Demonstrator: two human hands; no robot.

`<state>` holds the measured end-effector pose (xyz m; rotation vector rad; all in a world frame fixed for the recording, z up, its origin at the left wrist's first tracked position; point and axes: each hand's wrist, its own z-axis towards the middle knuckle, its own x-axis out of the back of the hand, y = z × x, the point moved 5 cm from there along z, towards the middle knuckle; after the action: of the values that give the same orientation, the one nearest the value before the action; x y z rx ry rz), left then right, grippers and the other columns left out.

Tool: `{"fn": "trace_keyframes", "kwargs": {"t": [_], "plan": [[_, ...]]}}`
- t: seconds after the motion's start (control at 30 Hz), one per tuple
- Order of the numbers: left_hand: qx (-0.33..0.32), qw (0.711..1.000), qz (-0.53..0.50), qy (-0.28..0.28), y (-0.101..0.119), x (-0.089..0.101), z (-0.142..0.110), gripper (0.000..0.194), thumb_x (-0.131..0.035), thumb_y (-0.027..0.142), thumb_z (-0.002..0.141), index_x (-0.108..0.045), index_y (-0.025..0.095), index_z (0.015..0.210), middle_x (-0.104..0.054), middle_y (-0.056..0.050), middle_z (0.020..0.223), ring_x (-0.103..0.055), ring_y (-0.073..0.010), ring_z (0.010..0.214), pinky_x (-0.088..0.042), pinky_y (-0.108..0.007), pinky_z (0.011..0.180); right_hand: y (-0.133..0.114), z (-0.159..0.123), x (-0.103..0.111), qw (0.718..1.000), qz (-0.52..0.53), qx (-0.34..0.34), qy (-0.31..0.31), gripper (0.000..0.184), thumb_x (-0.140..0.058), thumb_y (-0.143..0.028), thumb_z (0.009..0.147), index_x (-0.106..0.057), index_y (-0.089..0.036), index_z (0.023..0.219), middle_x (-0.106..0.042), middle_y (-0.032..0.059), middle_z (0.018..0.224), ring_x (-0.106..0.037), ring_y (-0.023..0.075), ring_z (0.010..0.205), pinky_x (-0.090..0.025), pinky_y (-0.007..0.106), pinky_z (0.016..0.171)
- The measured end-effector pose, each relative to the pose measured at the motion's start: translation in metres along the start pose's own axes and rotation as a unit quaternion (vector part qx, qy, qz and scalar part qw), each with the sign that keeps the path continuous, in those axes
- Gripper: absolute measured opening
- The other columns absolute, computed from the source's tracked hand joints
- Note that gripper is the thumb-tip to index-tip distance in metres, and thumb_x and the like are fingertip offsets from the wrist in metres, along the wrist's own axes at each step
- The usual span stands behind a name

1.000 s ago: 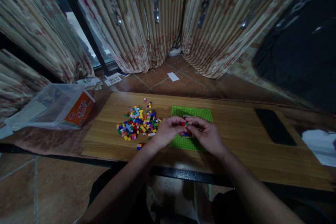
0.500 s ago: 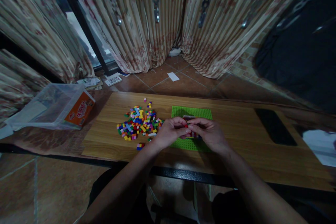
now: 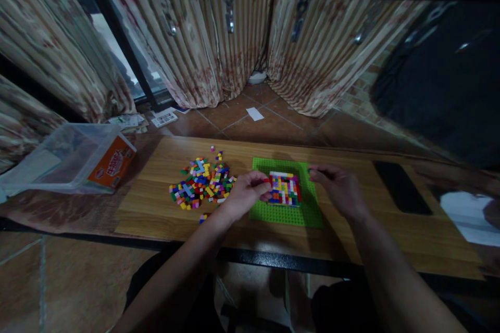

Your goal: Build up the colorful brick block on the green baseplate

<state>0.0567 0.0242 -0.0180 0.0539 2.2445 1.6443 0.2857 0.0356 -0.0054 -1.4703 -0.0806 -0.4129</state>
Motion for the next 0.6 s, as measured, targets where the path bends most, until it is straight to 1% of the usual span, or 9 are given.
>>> {"fn": "trace_keyframes", "kwargs": {"t": [0.03, 0.1, 0.23, 0.33, 0.43, 0.6], "plan": [[0.005, 1.0, 0.007, 0.012, 0.0, 0.002, 0.001, 0.011, -0.069, 0.017, 0.076, -0.059, 0.014, 0.078, -0.063, 0.001, 0.065, -0.061, -0.0091, 0.056, -0.049, -0.023, 0.059, 0.003, 0.003, 0.003, 1.0, -0.024, 0.008, 0.0, 0.022, -0.073, -0.04, 0.07, -0.076, -0.023, 0.083, -0.075, 0.0041, 0.082, -0.067, 0.0196, 0.073, -0.055, 0.035, 0.07], [0.013, 0.999, 0.018, 0.026, 0.0, 0.003, 0.001, 0.008, -0.066, 0.014, 0.077, -0.059, 0.014, 0.078, -0.063, 0.002, 0.064, -0.06, -0.0089, 0.055, -0.048, -0.022, 0.058, 0.007, 0.006, 0.0, 0.997, -0.07, 0.035, -0.017, 0.019, -0.068, -0.038, 0.075, -0.075, -0.022, 0.083, -0.075, 0.0045, 0.084, -0.068, 0.021, 0.077, -0.054, 0.036, 0.073], [0.017, 0.999, 0.025, 0.024, -0.002, 0.002, 0.002, 0.008, -0.067, 0.012, 0.075, -0.059, 0.014, 0.077, -0.063, 0.002, 0.065, -0.06, -0.0083, 0.055, -0.048, -0.022, 0.058, 0.01, 0.007, -0.016, 0.984, -0.138, 0.095, -0.058, 0.019, -0.062, -0.036, 0.08, -0.075, -0.023, 0.085, -0.075, 0.0047, 0.09, -0.068, 0.0219, 0.083, -0.053, 0.039, 0.081], [0.023, 0.999, 0.029, 0.02, -0.005, 0.001, 0.002, 0.01, -0.068, 0.012, 0.074, -0.059, 0.014, 0.077, -0.062, 0.003, 0.065, -0.059, -0.008, 0.055, -0.047, -0.022, 0.058, 0.013, 0.009, -0.022, 0.981, -0.152, 0.091, -0.076, 0.019, -0.061, -0.036, 0.082, -0.074, -0.024, 0.086, -0.074, 0.0044, 0.091, -0.068, 0.0219, 0.085, -0.052, 0.04, 0.084], [0.023, 0.999, 0.029, 0.018, -0.006, 0.002, 0.003, 0.01, -0.067, 0.011, 0.073, -0.059, 0.014, 0.077, -0.062, 0.003, 0.065, -0.059, -0.0078, 0.055, -0.046, -0.022, 0.058, 0.015, 0.011, -0.023, 0.981, -0.153, 0.08, -0.084, 0.019, -0.061, -0.036, 0.081, -0.075, -0.024, 0.087, -0.075, 0.004, 0.091, -0.068, 0.0218, 0.086, -0.052, 0.039, 0.084], [0.009, 0.999, 0.031, 0.007, -0.008, 0.001, 0.005, 0.01, -0.067, 0.013, 0.073, -0.058, 0.014, 0.076, -0.06, 0.003, 0.061, -0.056, -0.0076, 0.053, -0.044, -0.021, 0.055, 0.014, 0.01, -0.024, 0.979, -0.162, 0.082, -0.096, 0.018, -0.062, -0.035, 0.081, -0.075, -0.024, 0.087, -0.075, 0.0037, 0.091, -0.068, 0.0215, 0.085, -0.051, 0.038, 0.082]]}}
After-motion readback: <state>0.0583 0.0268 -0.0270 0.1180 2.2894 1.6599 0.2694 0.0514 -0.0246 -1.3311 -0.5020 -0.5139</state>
